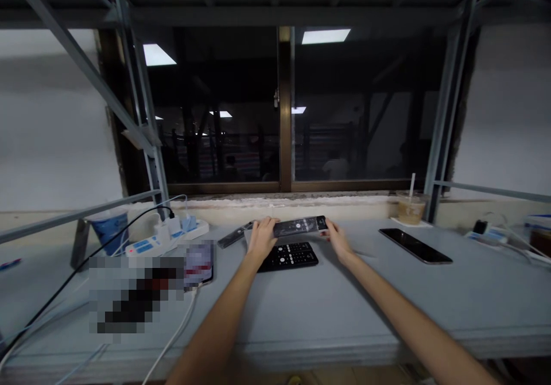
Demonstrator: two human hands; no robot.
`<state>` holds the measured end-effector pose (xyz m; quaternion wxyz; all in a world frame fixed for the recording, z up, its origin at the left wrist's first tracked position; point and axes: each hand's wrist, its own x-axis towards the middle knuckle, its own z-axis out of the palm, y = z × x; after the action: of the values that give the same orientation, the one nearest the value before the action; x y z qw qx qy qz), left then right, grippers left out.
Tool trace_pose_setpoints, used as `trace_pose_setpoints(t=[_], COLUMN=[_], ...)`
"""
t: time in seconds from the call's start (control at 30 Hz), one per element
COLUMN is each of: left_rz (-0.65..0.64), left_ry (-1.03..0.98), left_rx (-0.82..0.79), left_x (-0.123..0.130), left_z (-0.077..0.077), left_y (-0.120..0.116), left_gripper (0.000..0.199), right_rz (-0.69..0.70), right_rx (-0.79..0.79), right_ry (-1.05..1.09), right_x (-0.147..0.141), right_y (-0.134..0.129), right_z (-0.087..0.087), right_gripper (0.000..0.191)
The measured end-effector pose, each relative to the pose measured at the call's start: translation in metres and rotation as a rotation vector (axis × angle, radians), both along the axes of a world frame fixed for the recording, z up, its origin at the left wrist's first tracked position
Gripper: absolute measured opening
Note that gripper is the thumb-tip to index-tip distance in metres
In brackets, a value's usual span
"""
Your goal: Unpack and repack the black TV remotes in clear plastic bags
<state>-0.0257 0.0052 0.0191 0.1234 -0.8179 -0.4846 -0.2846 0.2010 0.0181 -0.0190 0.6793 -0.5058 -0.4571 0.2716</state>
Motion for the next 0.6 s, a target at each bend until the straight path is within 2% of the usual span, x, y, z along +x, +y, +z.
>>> trace_pose_setpoints(t=[0.13,0.37,0.6], left_rz=[0.097,0.251,0.285], left_ry=[-0.166,-0.595,-0.672], left_rx=[0.030,-0.040,-0.025], left_x=[0.000,-0.006,-0.006], left_z=[-0.001,-0.002,-0.003], left_y=[0.001,0.007,0.011], left_gripper=[0.031,0.031,0.030], right_rz=[-0.088,-0.104,-0.009], right_rx=[-0.052,-0.087,-0.112], right_ry=[0.170,0.235,0.284], right_x=[0.007,0.009,-0.005], right_y=[0.002,-0.003,-0.010], right_z=[0.003,0.006,0.010], right_gripper=[0.040,0.035,0.016])
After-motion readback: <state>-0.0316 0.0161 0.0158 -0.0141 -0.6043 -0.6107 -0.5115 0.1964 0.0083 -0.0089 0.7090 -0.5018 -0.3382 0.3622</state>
